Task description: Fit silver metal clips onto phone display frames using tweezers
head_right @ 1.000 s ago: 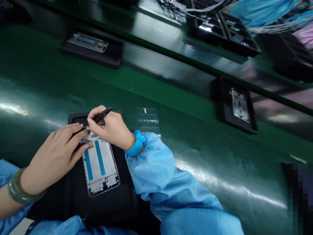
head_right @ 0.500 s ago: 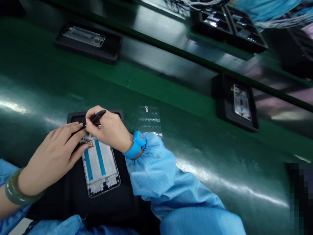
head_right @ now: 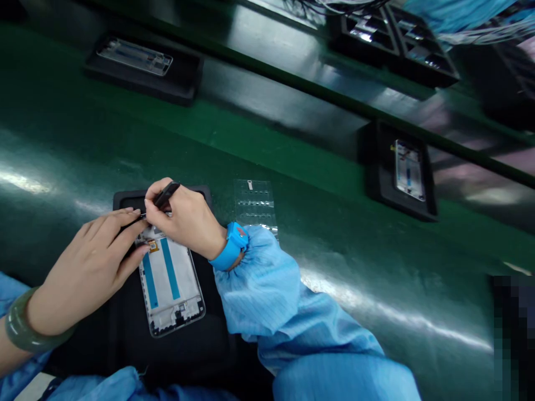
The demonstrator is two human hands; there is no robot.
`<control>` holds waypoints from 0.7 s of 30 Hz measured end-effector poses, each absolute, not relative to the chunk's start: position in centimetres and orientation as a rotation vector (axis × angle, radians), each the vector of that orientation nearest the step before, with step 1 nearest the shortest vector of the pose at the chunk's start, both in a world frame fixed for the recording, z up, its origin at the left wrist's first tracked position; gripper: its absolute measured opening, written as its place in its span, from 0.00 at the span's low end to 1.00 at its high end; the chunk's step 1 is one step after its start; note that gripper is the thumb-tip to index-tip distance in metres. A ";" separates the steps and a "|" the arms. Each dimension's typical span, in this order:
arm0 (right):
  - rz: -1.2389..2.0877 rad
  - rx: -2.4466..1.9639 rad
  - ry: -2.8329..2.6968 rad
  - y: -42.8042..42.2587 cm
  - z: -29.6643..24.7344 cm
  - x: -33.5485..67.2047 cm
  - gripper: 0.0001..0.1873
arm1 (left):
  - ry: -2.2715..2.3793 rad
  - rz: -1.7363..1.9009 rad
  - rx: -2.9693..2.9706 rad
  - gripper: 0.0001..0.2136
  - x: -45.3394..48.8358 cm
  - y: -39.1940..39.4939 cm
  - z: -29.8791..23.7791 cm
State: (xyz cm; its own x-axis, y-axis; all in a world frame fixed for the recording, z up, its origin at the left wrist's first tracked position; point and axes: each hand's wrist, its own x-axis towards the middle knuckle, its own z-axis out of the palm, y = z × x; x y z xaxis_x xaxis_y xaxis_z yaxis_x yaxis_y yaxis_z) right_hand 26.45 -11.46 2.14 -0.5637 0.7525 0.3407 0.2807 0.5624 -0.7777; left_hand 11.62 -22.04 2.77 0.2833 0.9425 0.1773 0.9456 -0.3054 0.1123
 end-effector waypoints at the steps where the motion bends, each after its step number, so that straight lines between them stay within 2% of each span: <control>1: 0.911 -0.828 -2.103 -11.4 2.1 26.5 0.01 | -1.841 -0.328 -2.505 0.17 11.6 -22.0 2.8; 14: 0.920 -0.797 -2.113 -11.3 2.1 26.5 0.01 | -1.830 -0.317 -2.515 0.18 11.6 -22.1 2.7; 21: 0.774 -0.629 -2.267 -11.3 2.4 26.5 0.02 | -1.832 -0.319 -2.515 0.16 11.5 -22.0 2.7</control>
State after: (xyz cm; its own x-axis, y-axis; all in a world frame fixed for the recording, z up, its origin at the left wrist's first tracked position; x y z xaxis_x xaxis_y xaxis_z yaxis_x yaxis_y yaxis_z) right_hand 26.47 -11.35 2.40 -0.6716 0.6084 0.4228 0.2228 0.7101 -0.6680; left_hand 11.48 -22.00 2.70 0.2935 0.9403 0.1720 0.9431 -0.3142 0.1084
